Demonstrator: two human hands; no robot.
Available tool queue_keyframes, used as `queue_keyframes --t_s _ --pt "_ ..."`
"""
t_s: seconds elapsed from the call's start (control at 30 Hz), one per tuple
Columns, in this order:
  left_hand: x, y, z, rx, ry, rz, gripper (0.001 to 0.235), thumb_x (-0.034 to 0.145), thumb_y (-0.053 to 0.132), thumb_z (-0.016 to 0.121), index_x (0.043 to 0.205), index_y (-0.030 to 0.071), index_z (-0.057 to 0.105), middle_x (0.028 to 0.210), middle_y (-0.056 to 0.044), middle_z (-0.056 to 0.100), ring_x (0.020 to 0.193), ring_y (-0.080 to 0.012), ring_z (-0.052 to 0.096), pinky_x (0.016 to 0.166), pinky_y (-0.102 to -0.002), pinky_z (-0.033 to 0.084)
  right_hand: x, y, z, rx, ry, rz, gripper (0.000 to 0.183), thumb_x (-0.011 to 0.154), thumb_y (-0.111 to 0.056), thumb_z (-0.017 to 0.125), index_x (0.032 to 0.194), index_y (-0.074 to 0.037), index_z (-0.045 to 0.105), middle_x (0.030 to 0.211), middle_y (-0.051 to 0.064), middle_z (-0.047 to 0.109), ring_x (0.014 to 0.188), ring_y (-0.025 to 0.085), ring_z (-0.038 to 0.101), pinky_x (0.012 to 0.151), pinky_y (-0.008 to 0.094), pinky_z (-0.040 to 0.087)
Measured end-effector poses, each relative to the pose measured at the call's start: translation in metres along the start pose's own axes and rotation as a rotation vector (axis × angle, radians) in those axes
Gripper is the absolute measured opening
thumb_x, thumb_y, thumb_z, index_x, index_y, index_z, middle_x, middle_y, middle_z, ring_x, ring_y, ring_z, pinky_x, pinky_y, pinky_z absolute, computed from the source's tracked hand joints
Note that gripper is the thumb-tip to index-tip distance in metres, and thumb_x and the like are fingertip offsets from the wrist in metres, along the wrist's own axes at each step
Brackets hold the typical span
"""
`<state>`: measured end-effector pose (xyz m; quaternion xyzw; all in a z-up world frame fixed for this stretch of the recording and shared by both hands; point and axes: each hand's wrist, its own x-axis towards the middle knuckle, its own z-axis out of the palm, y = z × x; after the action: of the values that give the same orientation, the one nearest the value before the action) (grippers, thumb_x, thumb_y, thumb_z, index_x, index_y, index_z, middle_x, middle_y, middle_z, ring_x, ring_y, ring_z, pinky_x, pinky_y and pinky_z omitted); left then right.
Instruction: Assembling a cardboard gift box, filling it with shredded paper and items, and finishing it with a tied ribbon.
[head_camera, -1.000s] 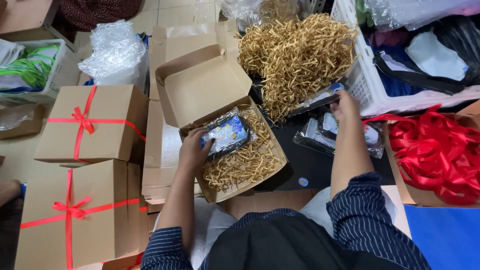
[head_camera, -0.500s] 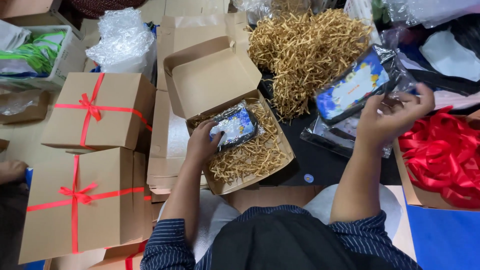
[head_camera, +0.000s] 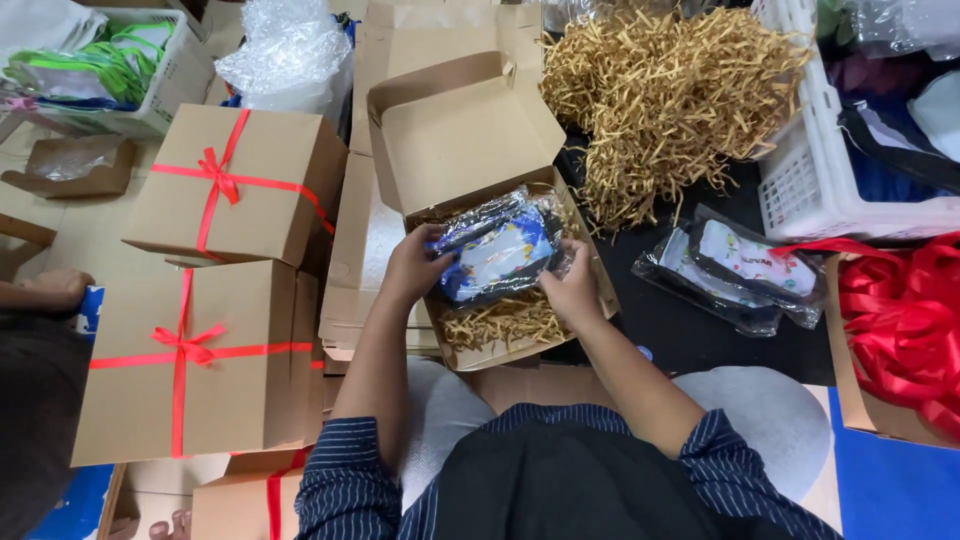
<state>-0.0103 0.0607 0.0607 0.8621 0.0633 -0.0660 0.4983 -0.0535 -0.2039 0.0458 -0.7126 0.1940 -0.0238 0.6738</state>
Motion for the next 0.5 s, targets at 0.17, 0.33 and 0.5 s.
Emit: queue_keyframes --t_s 0.17,0.33,0.5 --pt "0.01 -0.027 0.013 0.69 0.028 0.17 0.057 0.075 0.023 0.086 0.129 0.024 0.068 0.123 -0.007 0.069 0.111 -0.0315 0.069 0.091 -0.041 0.058 0.013 0.011 -0.016 -0.855 -0.128 -0.421 0.071 0.08 -0.022 0.077 0.142 -0.012 0.043 0.137 0.015 0.035 0.131 0.042 0.045 0.103 0.054 0.053" --pt "-0.033 0.045 0.037 0.818 -0.041 0.329 0.078 0.081 0.037 0.081 0.147 0.014 0.048 0.149 -0.023 0.043 0.135 -0.0478 0.042 0.108 -0.062 0.032 0.011 -0.022 0.006 -1.113 -0.359 -0.656 0.072 0.097 -0.029 0.061 0.16 -0.014 0.03 0.161 0.02 0.027 0.147 0.047 0.027 0.116 0.066 0.029" --pt "-0.034 0.022 0.076 1.011 -0.346 0.137 0.117 0.083 0.06 0.075 0.167 0.019 0.004 0.172 -0.02 0.0 0.154 -0.0489 0.003 0.117 -0.074 -0.002 0.023 -0.009 0.025 -1.4 -0.591 -0.565 0.08 0.101 -0.042 0.051 0.167 -0.014 0.015 0.174 0.012 -0.001 0.157 0.04 0.004 0.123 0.064 0.004"
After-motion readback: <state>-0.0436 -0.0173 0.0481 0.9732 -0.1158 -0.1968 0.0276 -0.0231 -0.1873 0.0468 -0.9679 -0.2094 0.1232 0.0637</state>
